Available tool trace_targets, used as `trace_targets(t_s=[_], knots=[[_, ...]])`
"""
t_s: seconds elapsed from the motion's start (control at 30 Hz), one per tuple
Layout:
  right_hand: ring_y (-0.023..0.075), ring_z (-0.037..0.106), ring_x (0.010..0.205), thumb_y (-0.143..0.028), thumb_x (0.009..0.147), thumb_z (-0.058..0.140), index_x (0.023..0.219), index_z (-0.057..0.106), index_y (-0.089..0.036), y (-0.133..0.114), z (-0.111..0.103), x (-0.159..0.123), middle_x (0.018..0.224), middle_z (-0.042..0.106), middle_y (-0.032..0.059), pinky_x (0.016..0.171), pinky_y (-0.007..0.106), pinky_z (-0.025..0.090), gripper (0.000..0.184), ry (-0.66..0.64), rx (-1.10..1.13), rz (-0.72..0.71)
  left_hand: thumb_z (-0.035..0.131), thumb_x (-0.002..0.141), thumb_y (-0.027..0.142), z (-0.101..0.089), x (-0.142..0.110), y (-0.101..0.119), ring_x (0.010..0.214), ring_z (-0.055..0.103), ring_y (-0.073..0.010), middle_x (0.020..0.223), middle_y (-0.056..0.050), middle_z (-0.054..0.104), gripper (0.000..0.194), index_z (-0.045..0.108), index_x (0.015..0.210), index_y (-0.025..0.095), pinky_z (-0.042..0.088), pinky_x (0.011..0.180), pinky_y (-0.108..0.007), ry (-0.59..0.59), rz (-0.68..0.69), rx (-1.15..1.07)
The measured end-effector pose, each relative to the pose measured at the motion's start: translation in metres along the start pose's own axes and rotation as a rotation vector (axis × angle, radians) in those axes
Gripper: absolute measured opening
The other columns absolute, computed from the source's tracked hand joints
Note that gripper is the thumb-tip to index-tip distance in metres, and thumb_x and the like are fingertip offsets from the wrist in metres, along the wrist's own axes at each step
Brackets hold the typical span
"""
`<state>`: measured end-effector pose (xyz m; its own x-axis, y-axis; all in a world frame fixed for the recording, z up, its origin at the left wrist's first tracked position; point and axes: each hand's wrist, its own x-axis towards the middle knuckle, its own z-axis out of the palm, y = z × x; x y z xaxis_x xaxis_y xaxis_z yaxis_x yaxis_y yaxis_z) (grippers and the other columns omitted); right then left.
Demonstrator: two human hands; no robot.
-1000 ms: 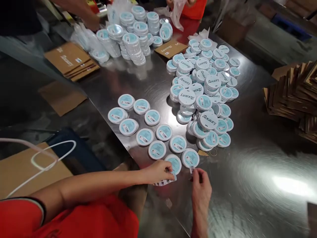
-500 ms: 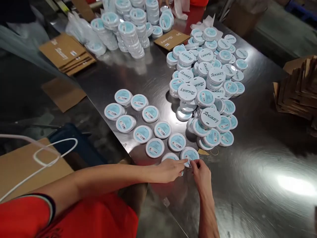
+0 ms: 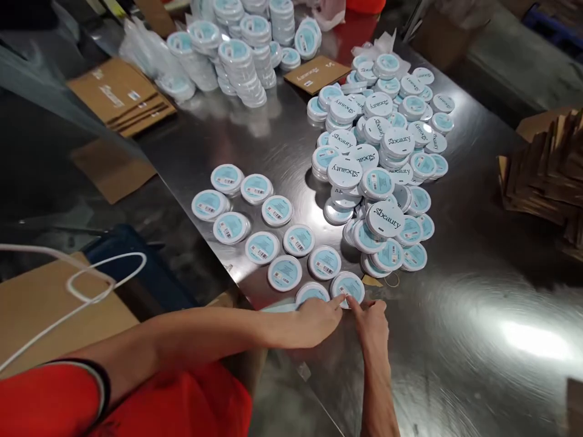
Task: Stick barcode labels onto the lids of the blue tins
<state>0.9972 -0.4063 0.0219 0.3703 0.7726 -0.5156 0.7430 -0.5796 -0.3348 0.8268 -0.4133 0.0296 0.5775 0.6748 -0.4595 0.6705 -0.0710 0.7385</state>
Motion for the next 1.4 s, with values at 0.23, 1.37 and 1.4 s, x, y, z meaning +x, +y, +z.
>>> trace_targets(t_s=[0.23, 1.37, 1.4], knots=[[0.0278, 0.070, 0.089, -0.068, 0.083, 0.050, 0.116, 0.060, -0.023, -0.028, 0.002, -0.076, 0.102, 0.073, 0.0098, 0.074, 0.036, 0.053, 0.056, 0.040, 0.221, -0.010, 0.066, 0.091, 0.034, -0.040, -0.039, -0.031, 0.086, 0.067, -0.0158, 0.087, -0.001, 0.072, 0.019, 0.065, 0.085, 0.016, 0.052, 0.074, -0.023, 0.110, -0.022, -0.552], [0.0193, 0.060, 0.064, -0.063, 0.082, 0.053, 0.076, 0.060, -0.024, -0.114, 0.071, -0.059, 0.068, 0.067, 0.0020, 0.064, 0.030, 0.042, 0.040, -0.280, 0.088, -0.397, 0.073, 0.088, 0.021, -0.028, -0.126, -0.131, 0.101, 0.070, -0.0191, 0.108, -0.006, 0.076, 0.011, 0.068, 0.079, 0.017, 0.052, 0.089, -0.027, 0.262, -0.034, -0.412], [0.0190, 0.059, 0.063, -0.062, 0.083, 0.052, 0.075, 0.058, -0.025, -0.116, 0.073, -0.057, 0.066, 0.065, 0.0014, 0.063, 0.030, 0.041, 0.038, -0.294, 0.060, -0.410, 0.072, 0.090, 0.021, -0.026, -0.124, -0.132, 0.108, 0.070, -0.0197, 0.119, -0.007, 0.075, 0.010, 0.069, 0.081, 0.017, 0.053, 0.093, -0.027, 0.282, 0.024, -0.363]])
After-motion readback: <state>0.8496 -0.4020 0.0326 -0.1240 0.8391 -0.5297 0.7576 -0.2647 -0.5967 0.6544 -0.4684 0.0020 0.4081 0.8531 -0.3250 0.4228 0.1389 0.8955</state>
